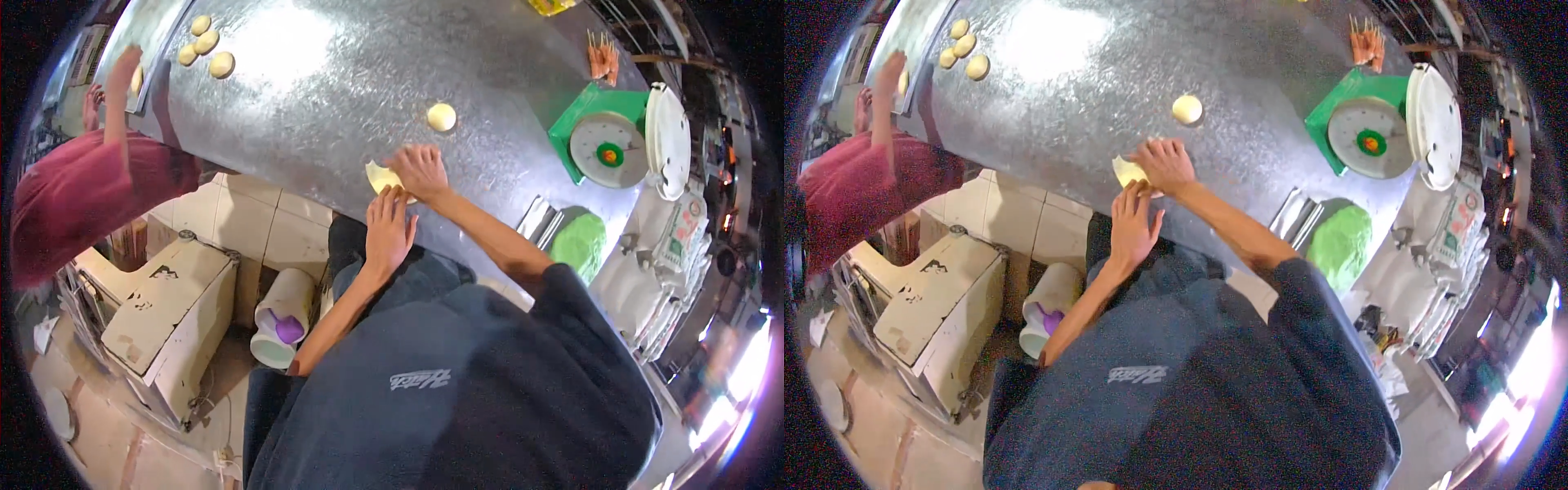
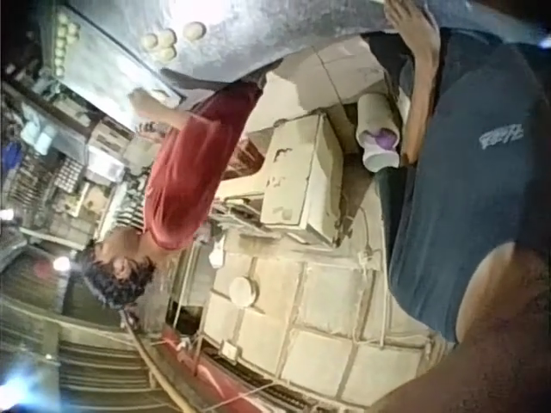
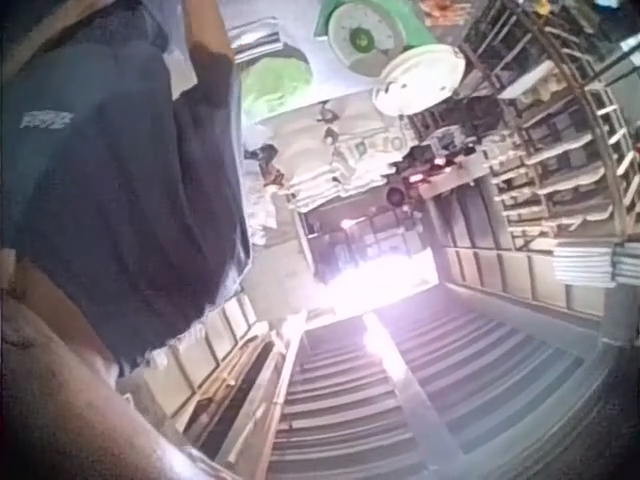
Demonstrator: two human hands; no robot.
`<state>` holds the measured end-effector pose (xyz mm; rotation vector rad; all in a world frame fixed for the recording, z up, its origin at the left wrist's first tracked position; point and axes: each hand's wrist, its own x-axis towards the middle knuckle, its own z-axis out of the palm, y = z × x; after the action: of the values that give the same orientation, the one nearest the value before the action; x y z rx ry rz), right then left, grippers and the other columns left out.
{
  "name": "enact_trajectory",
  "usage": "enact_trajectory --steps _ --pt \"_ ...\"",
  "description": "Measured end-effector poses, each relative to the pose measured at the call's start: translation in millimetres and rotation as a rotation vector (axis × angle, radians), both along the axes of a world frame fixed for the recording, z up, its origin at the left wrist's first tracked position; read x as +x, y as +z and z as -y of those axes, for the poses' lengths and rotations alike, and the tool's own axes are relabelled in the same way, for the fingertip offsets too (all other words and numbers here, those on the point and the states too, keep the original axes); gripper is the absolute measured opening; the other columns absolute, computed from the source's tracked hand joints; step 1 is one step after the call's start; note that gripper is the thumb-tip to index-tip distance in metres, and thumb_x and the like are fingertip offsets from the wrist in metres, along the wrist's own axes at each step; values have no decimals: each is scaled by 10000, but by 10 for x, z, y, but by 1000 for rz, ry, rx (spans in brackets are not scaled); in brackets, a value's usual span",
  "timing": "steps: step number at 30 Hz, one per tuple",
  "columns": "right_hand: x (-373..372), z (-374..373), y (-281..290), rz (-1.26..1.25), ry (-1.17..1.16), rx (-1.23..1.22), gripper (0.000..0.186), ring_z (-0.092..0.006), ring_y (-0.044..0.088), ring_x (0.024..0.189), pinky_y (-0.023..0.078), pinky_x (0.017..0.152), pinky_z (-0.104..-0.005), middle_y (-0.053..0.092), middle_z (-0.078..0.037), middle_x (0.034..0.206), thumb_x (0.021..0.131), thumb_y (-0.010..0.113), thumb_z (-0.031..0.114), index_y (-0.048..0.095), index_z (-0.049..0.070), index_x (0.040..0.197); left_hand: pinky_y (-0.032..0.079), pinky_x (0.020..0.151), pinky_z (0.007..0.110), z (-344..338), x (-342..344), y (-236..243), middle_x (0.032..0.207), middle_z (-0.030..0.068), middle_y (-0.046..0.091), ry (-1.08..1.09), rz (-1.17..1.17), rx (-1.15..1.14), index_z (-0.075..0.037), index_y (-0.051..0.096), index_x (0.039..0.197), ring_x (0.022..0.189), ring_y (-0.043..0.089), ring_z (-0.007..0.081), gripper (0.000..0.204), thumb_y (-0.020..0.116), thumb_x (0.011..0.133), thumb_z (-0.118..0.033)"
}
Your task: Shaping and rolling individual portions of dough on a metal workbench.
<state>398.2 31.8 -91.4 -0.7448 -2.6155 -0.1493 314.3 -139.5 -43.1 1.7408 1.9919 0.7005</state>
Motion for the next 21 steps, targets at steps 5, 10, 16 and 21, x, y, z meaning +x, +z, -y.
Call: enact_trajectory --steps 5,10,16,21 --pt "-113 -176 -88 2 -285 -180 415 -286 547 952 437 866 -456 585 -112 1026 952 599 477 616 72 1038 356 1098 518 23 -24 13 1402 166 513 0 16 85 -55 520 1403 1355 442 381 528 666 927 -231" --pt "-358 -178 -234 23 -159 -217 411 -304 558 980 440 874 -448 600 -127 1022 952 605 469 614 65 1027 362 1097 514 59 -45 8 1418 164 503 -23 29 -7 -53 515 1412 1356 447 383 535 672 927 -214" --pt "-547 -20 -272 -103 226 -249 416 -320 567 1005 428 875 -468 601 -139 1075 950 612 476 629 63 999 379 1091 508 69 -66 16 1412 176 510 -22 53 3 -39 524 1395 1348 453 389 523 678 923 -201" --pt "-804 98 -312 -71 -24 -105 392 -300 583 961 449 859 -457 598 -115 998 954 615 479 631 87 968 395 1083 497 57 -117 14 1390 192 518 -39 89 43 -25 533 1381 1315 473 398 502 675 927 -186"
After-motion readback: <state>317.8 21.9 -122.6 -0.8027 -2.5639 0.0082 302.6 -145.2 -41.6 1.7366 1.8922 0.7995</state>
